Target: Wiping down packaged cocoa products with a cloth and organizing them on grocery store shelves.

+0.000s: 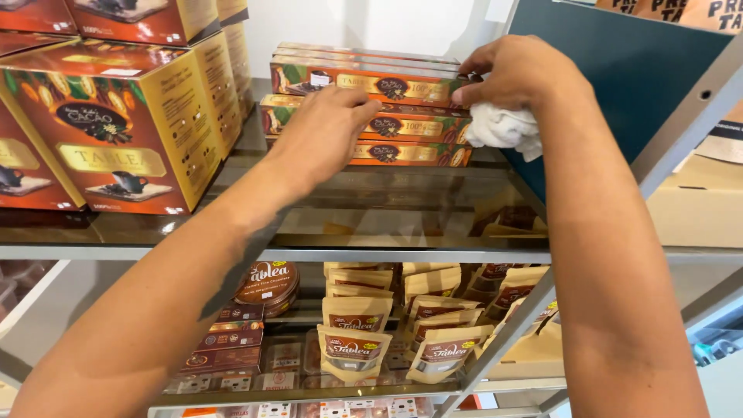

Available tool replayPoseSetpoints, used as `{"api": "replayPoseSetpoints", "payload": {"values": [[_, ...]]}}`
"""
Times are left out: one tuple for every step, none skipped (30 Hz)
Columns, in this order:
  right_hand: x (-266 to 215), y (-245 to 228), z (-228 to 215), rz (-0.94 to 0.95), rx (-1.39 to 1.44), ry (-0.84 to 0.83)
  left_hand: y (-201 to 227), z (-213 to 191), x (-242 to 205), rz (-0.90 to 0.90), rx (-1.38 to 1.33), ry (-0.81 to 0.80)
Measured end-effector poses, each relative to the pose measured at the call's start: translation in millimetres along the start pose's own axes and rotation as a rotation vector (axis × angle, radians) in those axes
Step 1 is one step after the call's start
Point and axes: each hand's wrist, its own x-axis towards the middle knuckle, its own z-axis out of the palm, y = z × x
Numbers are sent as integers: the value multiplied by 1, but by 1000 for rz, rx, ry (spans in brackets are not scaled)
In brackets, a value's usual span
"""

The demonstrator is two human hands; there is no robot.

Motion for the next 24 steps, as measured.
{"api": "replayPoseSetpoints", "payload": {"values": [[-3,-5,0,27,-11,-31,-1,4,-2,28,20,-10],[-6,-5,0,33,-8,-33,2,0,0,31,16,-15],[-7,-7,0,43,-1,-22,3,-5,1,-3,-65,-25],[-7,-11,0,53,6,-11,4,-10,1,-38,-146,-36],[-6,-11,2,48,5,-14,4,-11,1,-43,-145,-35],[-6,-11,5,72,-14,18,3,-12,1,-14,-133,-35],[-5,-12,6,97,-36,51,3,-13,1,17,-123,-34],[-3,-11,8,93,-38,49,3,-13,1,12,-122,-32],[-1,-11,10,93,-74,68,3,-14,2,6,-137,-36],[1,-10,11,94,-110,86,3,-14,2,1,-152,-40],[1,-11,12,91,-111,83,2,-13,1,-3,-153,-40],[2,-12,12,106,-125,70,2,-13,1,7,-161,-30],[2,-12,12,123,-137,60,1,-12,1,22,-168,-21],[3,-12,13,122,-137,60,1,-12,1,22,-167,-20],[3,-12,13,115,-159,68,1,-12,1,29,-164,-11],[3,-11,14,107,-181,76,1,-12,1,36,-160,-1],[2,-11,13,106,-180,76,0,-11,1,36,-159,-2],[0,-12,11,100,-187,71,-1,-11,1,27,-154,-15],[-1,-12,11,94,-194,65,-1,-11,0,16,-149,-29],[-7,-11,5,92,-192,63,-1,-13,1,14,-148,-31],[-13,-10,-2,95,-185,75,-1,-16,2,-3,-206,-3],[-18,-10,-9,99,-178,88,-2,-18,2,-20,-265,24],[-24,-5,-12,90,-178,81,-2,-25,3,-30,-263,23],[-31,0,-16,81,-182,104,-2,-31,3,-156,-338,109]]}}
